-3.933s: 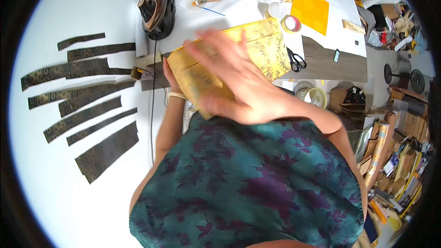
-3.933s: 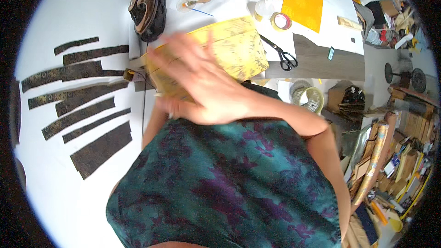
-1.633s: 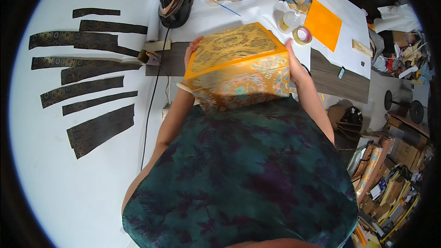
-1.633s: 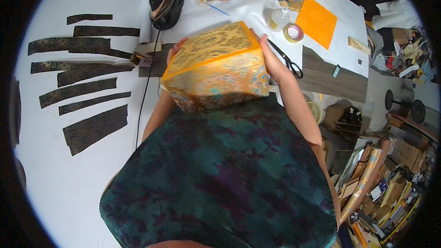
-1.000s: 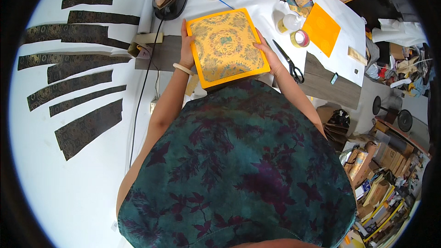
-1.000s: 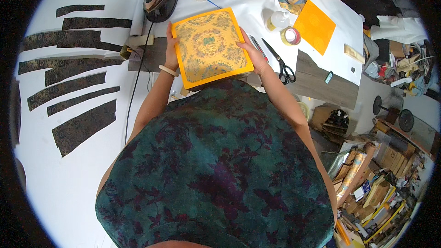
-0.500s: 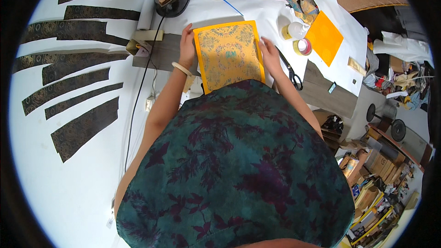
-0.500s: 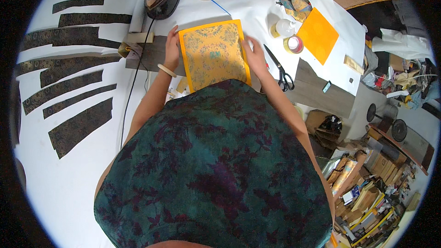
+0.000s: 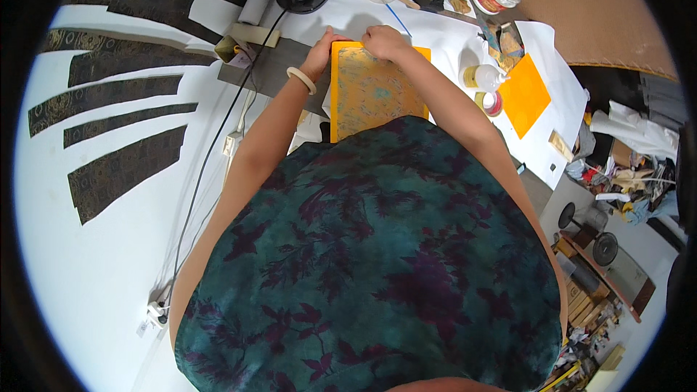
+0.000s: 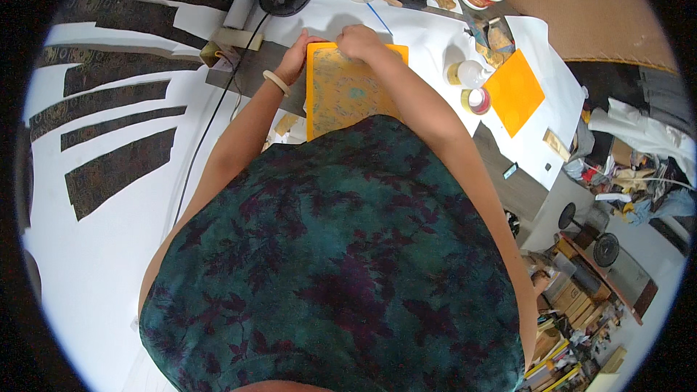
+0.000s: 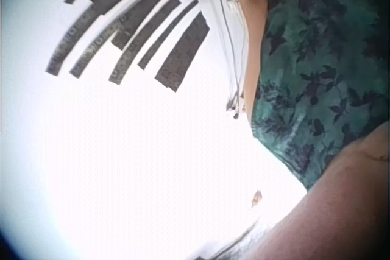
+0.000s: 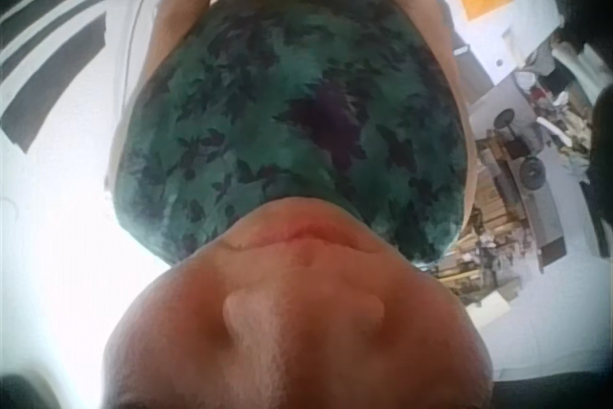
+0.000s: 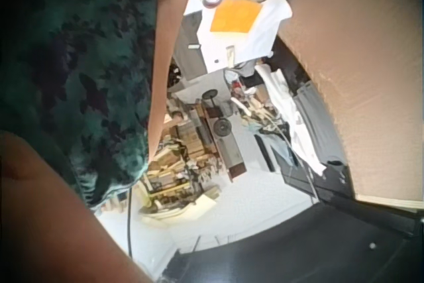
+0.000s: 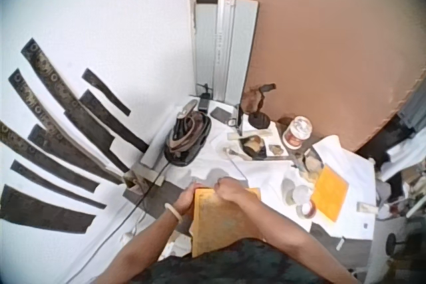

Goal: The person assembles a decorative box by applying glue to the edges of a yellow frame, attaching a patterned lid, and trimming excess material with a craft knife. The person handles the box components and tools directly on a cluttered workbench.

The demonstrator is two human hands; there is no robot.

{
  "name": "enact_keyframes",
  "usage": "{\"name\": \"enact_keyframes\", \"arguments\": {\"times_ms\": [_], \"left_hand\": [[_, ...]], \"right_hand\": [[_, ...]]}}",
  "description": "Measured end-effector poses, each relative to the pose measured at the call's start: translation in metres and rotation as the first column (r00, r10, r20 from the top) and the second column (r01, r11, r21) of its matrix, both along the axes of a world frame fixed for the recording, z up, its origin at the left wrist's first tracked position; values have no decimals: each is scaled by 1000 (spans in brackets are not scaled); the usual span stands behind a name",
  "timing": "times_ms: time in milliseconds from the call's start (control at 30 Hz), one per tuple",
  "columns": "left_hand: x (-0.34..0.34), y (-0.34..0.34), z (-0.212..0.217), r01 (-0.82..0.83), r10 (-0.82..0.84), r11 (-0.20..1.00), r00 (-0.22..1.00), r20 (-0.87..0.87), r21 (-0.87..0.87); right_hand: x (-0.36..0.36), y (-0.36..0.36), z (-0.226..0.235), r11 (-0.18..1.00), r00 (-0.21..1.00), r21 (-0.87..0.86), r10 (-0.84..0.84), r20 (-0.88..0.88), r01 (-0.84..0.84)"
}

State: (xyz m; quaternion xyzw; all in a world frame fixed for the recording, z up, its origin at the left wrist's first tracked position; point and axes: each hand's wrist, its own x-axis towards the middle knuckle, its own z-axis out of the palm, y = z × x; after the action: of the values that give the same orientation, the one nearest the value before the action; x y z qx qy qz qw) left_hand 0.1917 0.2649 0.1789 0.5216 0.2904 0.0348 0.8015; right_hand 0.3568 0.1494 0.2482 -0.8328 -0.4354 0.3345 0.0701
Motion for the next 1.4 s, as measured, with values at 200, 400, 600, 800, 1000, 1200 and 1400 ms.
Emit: {"name": "enact_keyframes", "arguments": {"times_ms": [200, 400, 600, 800, 1000, 1200, 1400], "left_hand": [[-1, 7, -21, -12, 12, 1000, 1000, 7, -9], [11, -2, -7, -27, 26, 1000, 999, -27, -10], [5, -8, -3, -41, 41, 998, 999, 4, -47], [-1, -2, -19, -20, 27, 988, 999, 44, -151], [6, 0, -13, 7, 13, 975, 996, 87, -223], [11, 22, 95, 155, -198, 976, 925, 326, 152], [23, 4, 195, 733, -801, 413, 575, -167, 541]], "right_hand": [[-6, 11, 14, 998, 1000, -65, 21, -2, -21], [9, 8, -14, 999, 997, 15, 38, 61, -39], [2, 4, 9, 998, 1000, -54, 15, -2, -16], [-14, 5, 55, 1000, 1000, -12, -20, -5, 20], [-11, -2, 68, 998, 998, 59, -22, 67, 19], [-12, -25, 101, 964, 999, 265, 21, 45, -32], [-20, -69, 132, 899, 998, 437, -2, -65, 30]]}}
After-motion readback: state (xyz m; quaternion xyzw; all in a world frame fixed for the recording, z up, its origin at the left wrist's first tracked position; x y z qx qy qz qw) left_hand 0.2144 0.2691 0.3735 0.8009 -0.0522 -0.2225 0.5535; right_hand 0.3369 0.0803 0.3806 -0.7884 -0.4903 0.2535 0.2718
